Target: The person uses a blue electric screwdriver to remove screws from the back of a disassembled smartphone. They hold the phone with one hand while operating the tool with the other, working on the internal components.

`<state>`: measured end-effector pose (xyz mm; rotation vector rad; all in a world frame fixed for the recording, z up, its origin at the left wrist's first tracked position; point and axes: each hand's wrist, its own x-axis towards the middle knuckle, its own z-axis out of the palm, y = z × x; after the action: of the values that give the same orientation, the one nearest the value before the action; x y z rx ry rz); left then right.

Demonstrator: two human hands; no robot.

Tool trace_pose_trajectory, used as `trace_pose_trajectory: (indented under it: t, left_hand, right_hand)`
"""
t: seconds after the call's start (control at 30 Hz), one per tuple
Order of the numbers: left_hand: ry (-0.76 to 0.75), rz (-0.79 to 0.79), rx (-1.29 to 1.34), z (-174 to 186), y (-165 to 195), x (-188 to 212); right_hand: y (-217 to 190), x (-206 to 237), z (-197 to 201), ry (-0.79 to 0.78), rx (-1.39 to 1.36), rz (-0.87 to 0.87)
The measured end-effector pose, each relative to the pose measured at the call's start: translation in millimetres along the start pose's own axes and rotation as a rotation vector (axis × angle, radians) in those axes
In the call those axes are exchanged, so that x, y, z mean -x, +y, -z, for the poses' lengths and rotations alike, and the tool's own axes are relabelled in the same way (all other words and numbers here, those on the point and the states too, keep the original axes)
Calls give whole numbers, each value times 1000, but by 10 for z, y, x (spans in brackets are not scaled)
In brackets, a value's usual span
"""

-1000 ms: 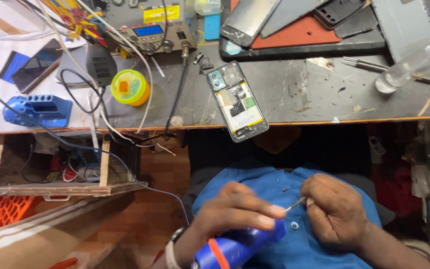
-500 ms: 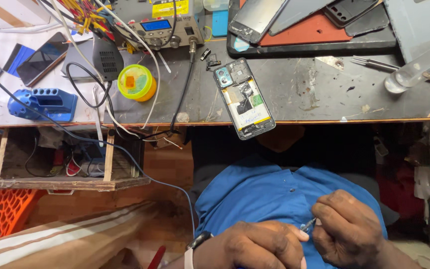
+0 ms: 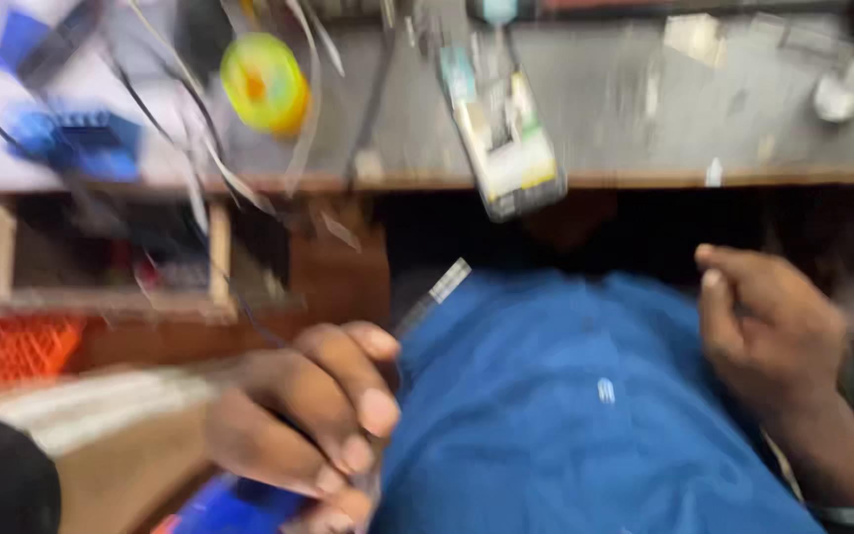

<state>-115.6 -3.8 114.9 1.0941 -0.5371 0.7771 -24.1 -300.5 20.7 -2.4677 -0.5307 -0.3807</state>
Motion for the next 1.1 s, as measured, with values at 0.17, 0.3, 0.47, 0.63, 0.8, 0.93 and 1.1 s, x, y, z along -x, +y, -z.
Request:
trace_pose_trajectory:
  t: [0.17,0.3,0.47,0.63,0.8,0.93,1.1]
  left_hand:
    - [-362,65,104,274,-164,-34]
    - [-295,179,-170,231,-140,188]
    - [-557,79,-932,-192,-562,-127]
    - [-750,-144,-1113,-501,-1111,-420]
    - [-895,-224,-1097,-804,-1273,-491]
    - [-706,-61,-1026,-551,-1193,-462]
    - [-270,339,-1454,-90,-1404,-366]
  right_hand:
    - [56,-202,-118,104,11,103]
    - [70,-235,-38,146,3,83]
    - [-305,-235,267,-335,-822,132]
    - [14,-279,390,-546,-1641,-212]
    - [639,-146,19,-485,-1745,-594]
    - [807,-170,-161,-475,-1616,-556]
    - [796,-419,-11,-380,-1483,-652]
